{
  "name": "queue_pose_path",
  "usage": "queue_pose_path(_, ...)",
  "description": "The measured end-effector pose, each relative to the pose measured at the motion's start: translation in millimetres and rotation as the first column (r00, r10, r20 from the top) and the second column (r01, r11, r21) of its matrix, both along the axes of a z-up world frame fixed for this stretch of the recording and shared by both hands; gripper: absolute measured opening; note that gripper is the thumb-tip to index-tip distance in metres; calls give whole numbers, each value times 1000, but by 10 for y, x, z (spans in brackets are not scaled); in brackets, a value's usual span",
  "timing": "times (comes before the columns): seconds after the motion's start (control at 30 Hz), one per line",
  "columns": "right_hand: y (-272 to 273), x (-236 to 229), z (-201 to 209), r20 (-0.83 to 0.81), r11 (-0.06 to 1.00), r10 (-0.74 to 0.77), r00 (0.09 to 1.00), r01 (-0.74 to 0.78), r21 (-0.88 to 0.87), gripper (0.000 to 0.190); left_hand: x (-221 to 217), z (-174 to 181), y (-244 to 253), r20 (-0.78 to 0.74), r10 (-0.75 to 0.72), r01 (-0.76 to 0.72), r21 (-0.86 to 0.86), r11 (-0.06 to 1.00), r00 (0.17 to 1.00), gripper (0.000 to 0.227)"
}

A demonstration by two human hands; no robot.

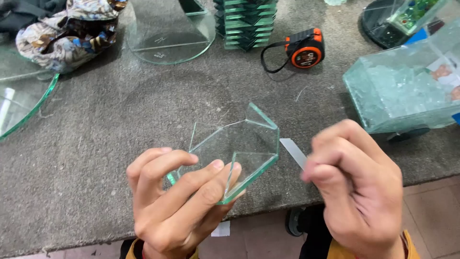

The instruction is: Scraping the edges of a hexagonal glass piece with a small metal blade to remove residue or smooth the surface.

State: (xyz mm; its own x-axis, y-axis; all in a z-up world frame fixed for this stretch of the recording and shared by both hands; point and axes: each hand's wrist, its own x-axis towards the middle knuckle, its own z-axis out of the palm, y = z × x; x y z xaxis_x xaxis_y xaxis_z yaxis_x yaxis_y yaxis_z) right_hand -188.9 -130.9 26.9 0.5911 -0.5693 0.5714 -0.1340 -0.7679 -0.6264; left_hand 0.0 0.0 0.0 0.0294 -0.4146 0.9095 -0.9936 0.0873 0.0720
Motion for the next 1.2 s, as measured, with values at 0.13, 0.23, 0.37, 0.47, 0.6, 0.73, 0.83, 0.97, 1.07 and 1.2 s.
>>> queue_pose_path(0.13,216,8,-110,14,991,-129,992,129,-40,39,-12,19,15,-10,17,-17,7,1000,1000,12)
queue_pose_path(0.23,368,64,-224,44,993,-83,996,87,-83,42,3,2,29,-10,2,-2,12,1000,1000,12)
queue_pose_path(0.37,520,131,-392,-56,973,-29,998,15,-231,43,17,-35,42,-21,-15,16,18,1000,1000,28)
queue_pose_path(0.47,552,124,-460,-63,960,-8,998,-10,-281,40,22,-35,59,-22,-17,17,24,1000,1000,29)
queue_pose_path(0.6,385,-13,-609,-159,901,129,979,-183,-392,39,4,-4,51,-24,-12,12,37,999,1000,29)
queue_pose_path(0.73,275,-39,-489,-178,895,104,979,-170,-413,38,11,-19,38,-8,-8,8,21,1000,1000,17)
queue_pose_path(0.83,168,-96,-433,-185,895,53,981,-129,-428,37,19,-4,28,10,-8,7,12,1000,1000,26)
queue_pose_path(0.97,108,-174,-339,-202,937,-1,979,-70,-342,44,-14,6,19,7,-4,4,19,1000,1000,23)
queue_pose_path(1.07,73,-180,-277,-246,960,-169,954,103,-259,39,-16,2,40,16,-4,4,18,1000,1000,16)
queue_pose_path(1.2,-123,-223,-486,-439,906,-423,793,360,-221,39,-44,-79,84,71,-19,17,36,999,997,12)
